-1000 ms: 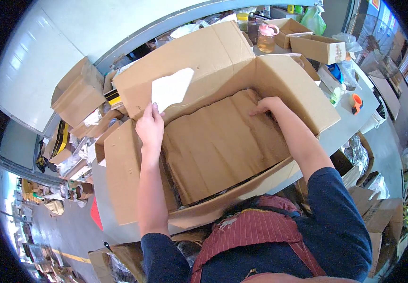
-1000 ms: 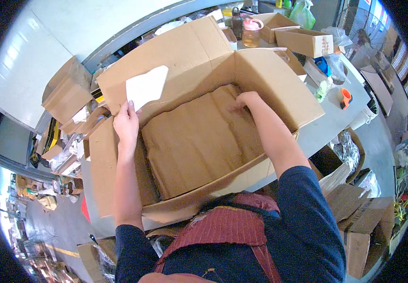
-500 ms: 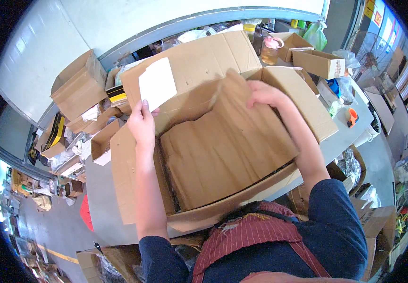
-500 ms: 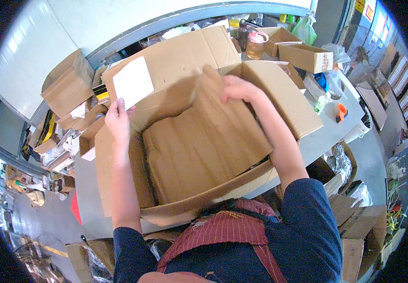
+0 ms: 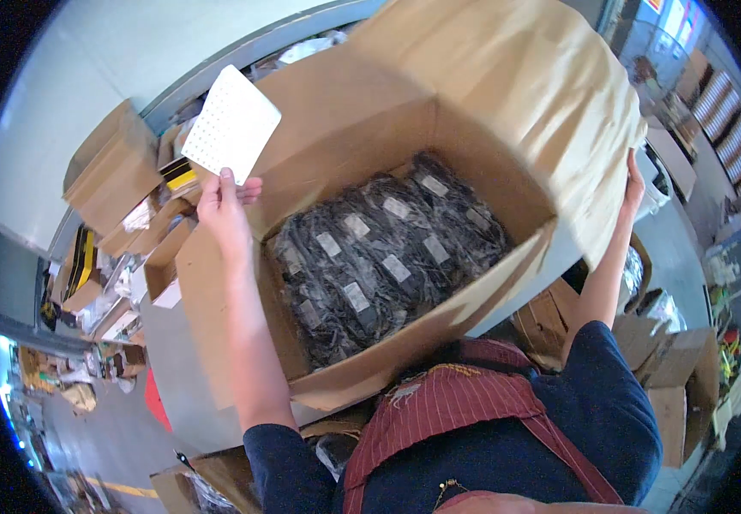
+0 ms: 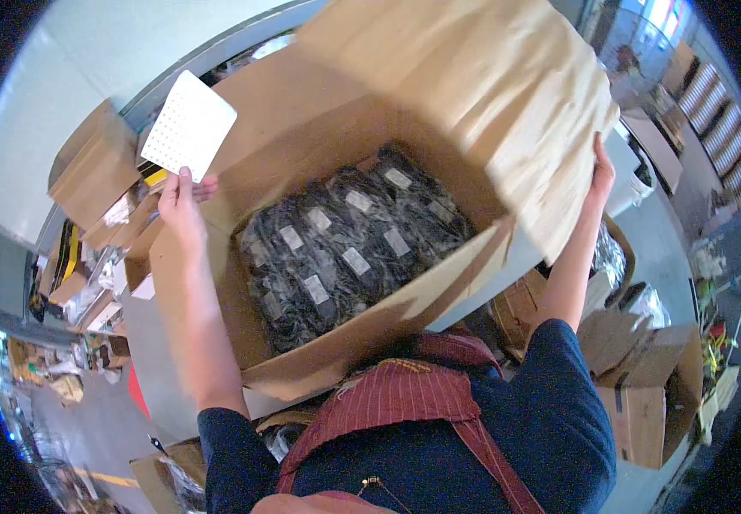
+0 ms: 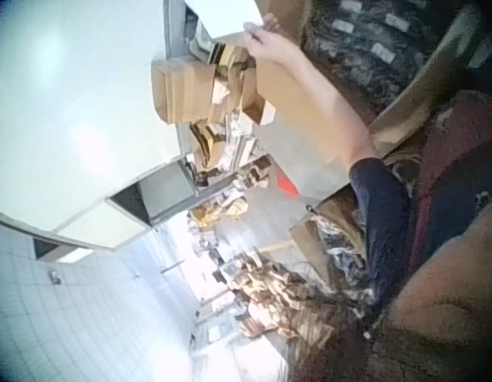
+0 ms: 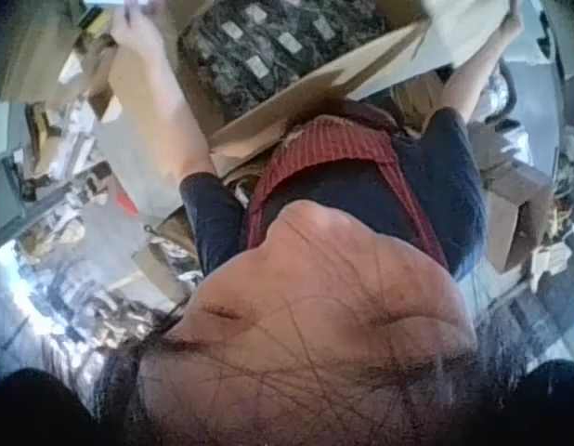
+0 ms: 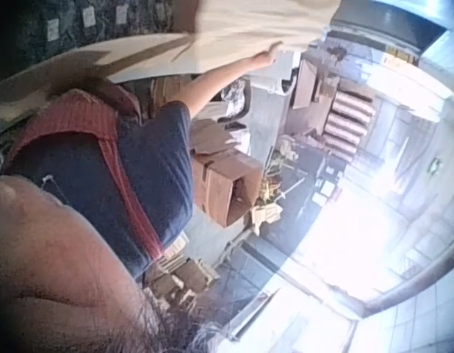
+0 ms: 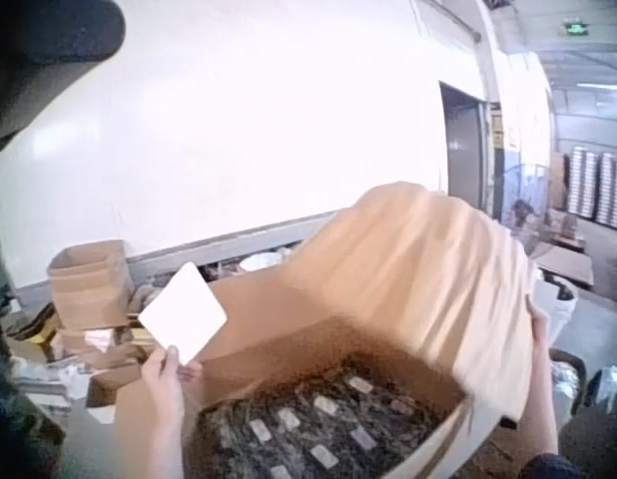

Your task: The person handles a sheet of adhesive pads and several power cables in plastic bags from a large cardboard box. They place the items into adjacent boxes and remove a cardboard divider from the main container.

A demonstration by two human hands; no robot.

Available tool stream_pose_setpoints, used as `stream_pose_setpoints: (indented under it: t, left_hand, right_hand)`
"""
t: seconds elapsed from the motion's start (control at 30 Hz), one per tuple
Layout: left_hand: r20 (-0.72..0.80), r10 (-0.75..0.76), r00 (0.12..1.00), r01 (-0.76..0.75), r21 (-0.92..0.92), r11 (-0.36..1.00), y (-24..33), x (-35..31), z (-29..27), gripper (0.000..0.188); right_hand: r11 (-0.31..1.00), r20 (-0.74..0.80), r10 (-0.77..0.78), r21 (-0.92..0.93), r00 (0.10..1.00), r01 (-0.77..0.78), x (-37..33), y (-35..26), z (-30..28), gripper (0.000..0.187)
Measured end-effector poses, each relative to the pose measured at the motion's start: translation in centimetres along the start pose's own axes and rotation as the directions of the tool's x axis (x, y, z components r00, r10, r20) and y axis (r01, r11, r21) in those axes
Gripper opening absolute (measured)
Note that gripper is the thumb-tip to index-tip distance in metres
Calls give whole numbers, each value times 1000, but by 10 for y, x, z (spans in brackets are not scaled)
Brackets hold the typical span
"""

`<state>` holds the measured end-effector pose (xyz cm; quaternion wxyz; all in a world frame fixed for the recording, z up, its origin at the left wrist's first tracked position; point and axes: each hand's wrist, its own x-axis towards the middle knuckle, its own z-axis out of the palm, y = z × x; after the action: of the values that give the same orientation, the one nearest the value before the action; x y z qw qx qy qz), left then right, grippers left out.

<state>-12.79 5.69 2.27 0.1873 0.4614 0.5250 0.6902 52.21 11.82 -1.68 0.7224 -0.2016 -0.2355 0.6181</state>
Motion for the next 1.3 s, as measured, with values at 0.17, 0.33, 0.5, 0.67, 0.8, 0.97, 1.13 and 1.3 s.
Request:
stream_pose_setpoints:
  t: [0.17, 0.33, 0.5, 0.67, 0.8, 0.97, 1.13, 1.3]
  left_hand:
    - [198, -44, 979, -55, 466, 883, -17, -20, 28, 28]
    - [441, -109, 891, -232, 648, 725, -25, -46, 48, 24]
    - [553, -157, 818, -289, 632, 719, -39, -55, 64, 24]
    - [605, -202, 771, -340, 658, 672, -43, -63, 66, 24]
    - [656, -178, 734, -413, 638, 650, -55, -65, 67, 26]
    - [639, -233, 733, -335, 637, 695, -53, -73, 72, 27]
    - [643, -226, 732, -300, 602, 740, -59, -75, 73, 27]
    - [630, -194, 752, -379, 655, 654, -45, -72, 67, 29]
  right_hand:
    - [899, -383, -333, 146, 861, 413, -62, -61, -71, 31]
    - [753, -342, -490, 297, 802, 587, -148, -135, -137, 17]
    - [707, -398, -592, 161, 701, 688, -235, -189, -152, 17]
    - [704, -401, -674, -91, 621, 704, -283, -202, -127, 16]
    - [825, -518, -564, -383, 643, 415, -302, -197, -143, 16]
    - [859, -664, -204, -474, 720, -194, -303, -144, -171, 23]
    - [883, -739, 2, -314, 674, -348, -283, -62, -273, 22]
    - [887, -781, -29, -308, 624, -345, -237, 25, -278, 25]
